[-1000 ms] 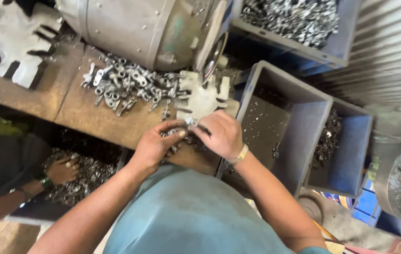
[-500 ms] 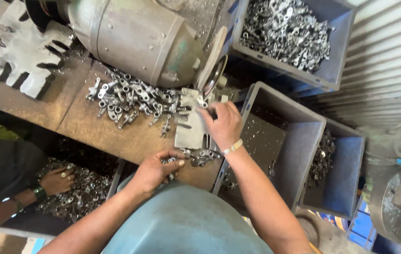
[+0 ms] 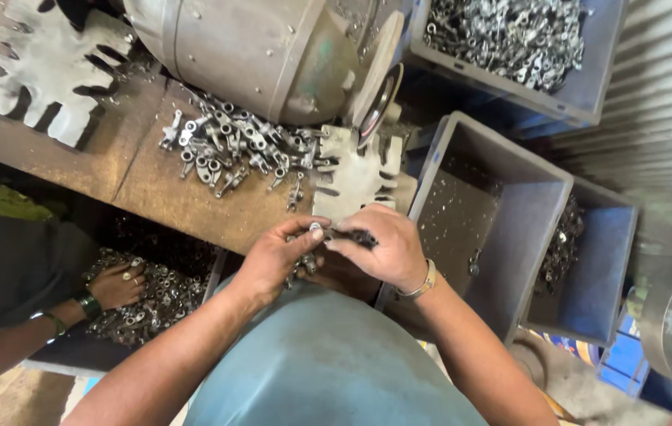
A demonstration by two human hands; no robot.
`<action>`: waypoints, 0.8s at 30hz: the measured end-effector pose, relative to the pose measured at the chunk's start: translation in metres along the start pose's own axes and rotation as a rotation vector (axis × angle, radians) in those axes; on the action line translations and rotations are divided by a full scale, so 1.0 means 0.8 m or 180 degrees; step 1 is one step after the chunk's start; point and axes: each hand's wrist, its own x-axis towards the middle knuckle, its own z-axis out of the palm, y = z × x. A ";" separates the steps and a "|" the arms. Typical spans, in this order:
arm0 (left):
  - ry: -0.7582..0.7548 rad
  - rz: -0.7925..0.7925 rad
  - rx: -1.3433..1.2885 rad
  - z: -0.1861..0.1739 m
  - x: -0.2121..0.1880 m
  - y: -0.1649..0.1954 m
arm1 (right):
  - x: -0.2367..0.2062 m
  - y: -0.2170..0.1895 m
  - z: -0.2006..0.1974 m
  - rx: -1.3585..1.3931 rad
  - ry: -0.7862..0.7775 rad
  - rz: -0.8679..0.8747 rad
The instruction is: The person repeatedly picks small metal parts from a pile on the table and presses them against a rotating grinding wheel to smooth edges. Finished parts are placed into a bin to the right. The process is continuous and repetitive throughout the clip.
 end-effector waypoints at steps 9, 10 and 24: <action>0.0076 0.0387 -0.0980 -0.063 -0.030 0.024 | -0.080 -0.001 0.039 -0.1053 0.0186 -0.0112; 0.0161 0.0356 -0.0921 -0.069 -0.033 0.025 | -0.084 0.000 0.042 -0.0928 0.0209 -0.0061; 0.0256 0.0292 -0.0533 -0.072 -0.029 0.015 | -0.087 -0.007 0.053 -0.0918 -0.0298 -0.0515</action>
